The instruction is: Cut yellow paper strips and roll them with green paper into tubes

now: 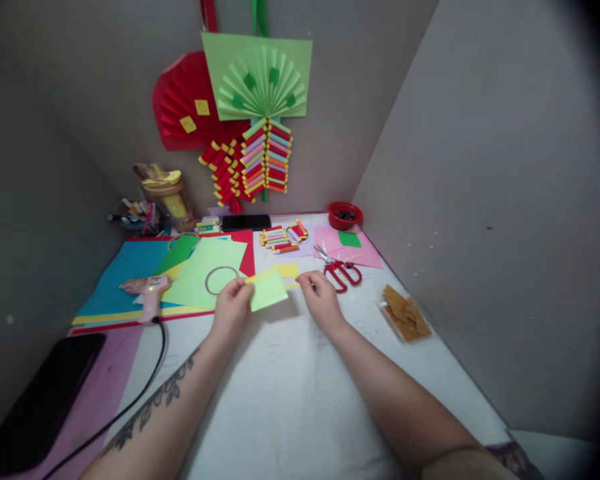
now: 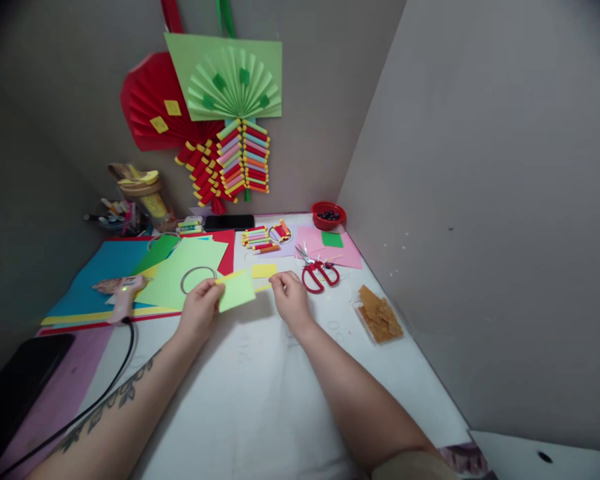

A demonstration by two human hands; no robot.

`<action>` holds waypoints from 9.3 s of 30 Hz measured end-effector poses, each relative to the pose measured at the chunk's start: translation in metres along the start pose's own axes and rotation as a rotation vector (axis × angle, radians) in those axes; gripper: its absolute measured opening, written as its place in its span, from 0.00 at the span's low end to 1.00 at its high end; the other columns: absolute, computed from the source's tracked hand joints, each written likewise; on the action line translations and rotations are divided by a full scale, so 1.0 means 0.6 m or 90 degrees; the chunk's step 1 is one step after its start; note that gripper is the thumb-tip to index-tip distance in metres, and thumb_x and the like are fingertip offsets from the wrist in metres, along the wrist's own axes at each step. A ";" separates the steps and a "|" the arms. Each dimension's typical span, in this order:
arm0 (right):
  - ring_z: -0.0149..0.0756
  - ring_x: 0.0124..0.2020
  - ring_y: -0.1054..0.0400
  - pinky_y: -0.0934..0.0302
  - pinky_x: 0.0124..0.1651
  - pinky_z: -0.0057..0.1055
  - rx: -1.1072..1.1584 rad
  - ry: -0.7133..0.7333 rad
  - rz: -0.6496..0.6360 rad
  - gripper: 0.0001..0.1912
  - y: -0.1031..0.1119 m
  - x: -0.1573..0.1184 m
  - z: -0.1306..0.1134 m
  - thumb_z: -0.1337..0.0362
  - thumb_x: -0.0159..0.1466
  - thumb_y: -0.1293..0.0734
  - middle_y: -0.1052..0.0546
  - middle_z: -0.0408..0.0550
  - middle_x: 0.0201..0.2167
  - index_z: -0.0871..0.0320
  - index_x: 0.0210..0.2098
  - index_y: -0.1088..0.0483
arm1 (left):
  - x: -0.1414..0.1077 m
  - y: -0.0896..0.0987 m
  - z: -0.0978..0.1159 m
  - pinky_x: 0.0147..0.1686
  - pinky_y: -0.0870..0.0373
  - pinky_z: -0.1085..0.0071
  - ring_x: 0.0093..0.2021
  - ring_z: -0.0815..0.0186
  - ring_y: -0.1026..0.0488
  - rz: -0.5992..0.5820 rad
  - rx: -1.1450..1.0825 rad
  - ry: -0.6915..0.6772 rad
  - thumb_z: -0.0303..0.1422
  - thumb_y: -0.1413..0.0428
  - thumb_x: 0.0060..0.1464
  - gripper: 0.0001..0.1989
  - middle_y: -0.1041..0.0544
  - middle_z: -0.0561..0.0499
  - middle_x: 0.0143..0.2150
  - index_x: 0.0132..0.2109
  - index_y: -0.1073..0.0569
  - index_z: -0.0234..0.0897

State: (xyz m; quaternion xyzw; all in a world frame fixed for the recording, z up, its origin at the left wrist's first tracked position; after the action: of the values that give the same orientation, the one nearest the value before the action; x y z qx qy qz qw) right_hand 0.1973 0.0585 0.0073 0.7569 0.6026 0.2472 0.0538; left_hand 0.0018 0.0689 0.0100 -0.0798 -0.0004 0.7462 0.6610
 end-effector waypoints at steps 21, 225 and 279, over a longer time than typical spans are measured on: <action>0.40 0.35 0.36 0.42 0.38 0.36 -0.247 0.038 -0.045 0.06 -0.018 0.012 0.029 0.70 0.59 0.43 0.29 0.49 0.30 0.57 0.31 0.36 | 0.010 0.012 -0.025 0.25 0.41 0.78 0.23 0.74 0.37 0.012 -0.029 -0.048 0.33 0.43 0.42 0.11 0.30 0.57 0.24 0.36 0.28 0.36; 0.33 0.32 0.32 0.41 0.35 0.29 -0.125 -0.158 -0.102 0.16 -0.002 -0.032 0.038 0.72 0.53 0.40 0.27 0.46 0.35 0.56 0.41 0.42 | -0.030 -0.024 -0.004 0.41 0.37 0.66 0.38 0.62 0.33 -0.258 0.767 -0.397 0.25 0.48 0.49 0.08 0.26 0.48 0.35 0.34 0.25 0.38; 0.26 0.22 0.45 0.49 0.27 0.24 0.262 -0.064 0.004 0.16 -0.001 -0.062 0.023 0.64 0.50 0.38 0.42 0.35 0.23 0.57 0.39 0.40 | -0.083 -0.018 -0.008 0.34 0.36 0.71 0.31 0.68 0.35 -0.030 0.392 -0.406 0.38 0.53 0.57 0.14 0.33 0.52 0.28 0.26 0.36 0.37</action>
State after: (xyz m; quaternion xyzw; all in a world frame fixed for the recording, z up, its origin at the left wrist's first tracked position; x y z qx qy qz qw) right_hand 0.1972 0.0269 -0.0167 0.7653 0.6343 0.0811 -0.0729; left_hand 0.0188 0.0209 0.0123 0.3550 0.0163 0.6834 0.6377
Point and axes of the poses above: each hand's wrist, its own x-axis towards the middle knuckle, its own y-axis out of the back of the hand, z = x × y, the point moved 2 cm from there along x, towards the middle knuckle
